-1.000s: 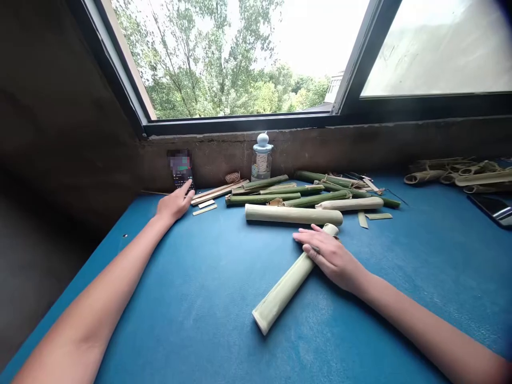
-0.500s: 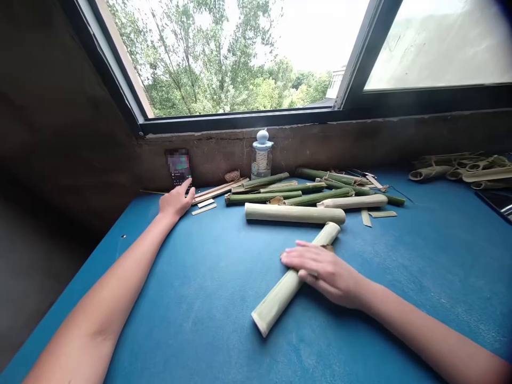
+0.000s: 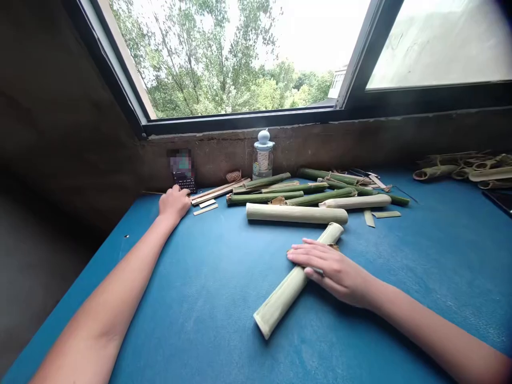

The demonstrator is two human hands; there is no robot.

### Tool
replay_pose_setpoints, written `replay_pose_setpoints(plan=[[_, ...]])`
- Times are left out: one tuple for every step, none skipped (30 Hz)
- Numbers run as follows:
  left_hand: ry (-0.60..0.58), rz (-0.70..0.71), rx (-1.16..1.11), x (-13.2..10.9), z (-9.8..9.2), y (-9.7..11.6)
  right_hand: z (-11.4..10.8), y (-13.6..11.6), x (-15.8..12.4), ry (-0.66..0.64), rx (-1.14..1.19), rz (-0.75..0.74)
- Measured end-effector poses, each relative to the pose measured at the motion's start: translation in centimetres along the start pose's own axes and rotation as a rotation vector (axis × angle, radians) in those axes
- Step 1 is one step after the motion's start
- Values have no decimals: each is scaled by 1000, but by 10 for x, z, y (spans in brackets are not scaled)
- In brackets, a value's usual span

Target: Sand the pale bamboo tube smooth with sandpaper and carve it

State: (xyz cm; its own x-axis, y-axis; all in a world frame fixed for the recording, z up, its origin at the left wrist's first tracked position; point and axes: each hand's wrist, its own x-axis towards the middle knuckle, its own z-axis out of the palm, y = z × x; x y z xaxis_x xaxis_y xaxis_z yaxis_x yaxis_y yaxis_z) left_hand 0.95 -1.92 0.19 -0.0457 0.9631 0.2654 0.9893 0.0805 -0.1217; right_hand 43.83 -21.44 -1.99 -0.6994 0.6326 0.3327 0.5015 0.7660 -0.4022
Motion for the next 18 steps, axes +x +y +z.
replay_pose_setpoints(plan=[[4,-2,-5,0,0,0,-2,4,-1,19,-28,62],[8,-7,-10,0,0,-1,-2,4,-2,33,-56,117],[9,-12,-15,-1,0,-1,-2,0,-3,41,-79,155],[10,-15,-19,-1,-1,-1,0,-7,-3,33,-94,165],[12,-17,-23,-2,-1,0,3,-16,-3,6,-94,146],[13,-16,-25,-2,-2,0,5,-24,-3,-34,-79,95],[14,-14,-28,-3,-2,0,7,-29,-2,-76,-55,28],[15,-12,-29,-3,-2,0,8,-31,-2,-102,-32,-34],[16,-10,-30,-3,-2,0,8,-28,-2,-106,-18,-73],[16,-9,-31,-3,-2,0,6,-22,-1,-85,-18,-73],[14,-8,-33,-2,-2,0,4,-15,-1,-38,-38,-28],[9,-5,-35,-2,-2,0,1,-8,0,19,-72,51],[2,-1,-38,-1,-1,-1,0,-3,0,66,-107,134],[-5,5,-44,-1,-1,-1,0,-3,0,92,-133,193],[-11,11,-54,0,-1,-2,1,-7,0,92,-144,210],[-16,16,-69,0,0,-3,3,-14,0,65,-137,180],[-19,20,-90,1,0,-3,6,-22,1,18,-115,112],[-21,25,-116,1,1,-5,9,-29,1,-30,-85,29]])
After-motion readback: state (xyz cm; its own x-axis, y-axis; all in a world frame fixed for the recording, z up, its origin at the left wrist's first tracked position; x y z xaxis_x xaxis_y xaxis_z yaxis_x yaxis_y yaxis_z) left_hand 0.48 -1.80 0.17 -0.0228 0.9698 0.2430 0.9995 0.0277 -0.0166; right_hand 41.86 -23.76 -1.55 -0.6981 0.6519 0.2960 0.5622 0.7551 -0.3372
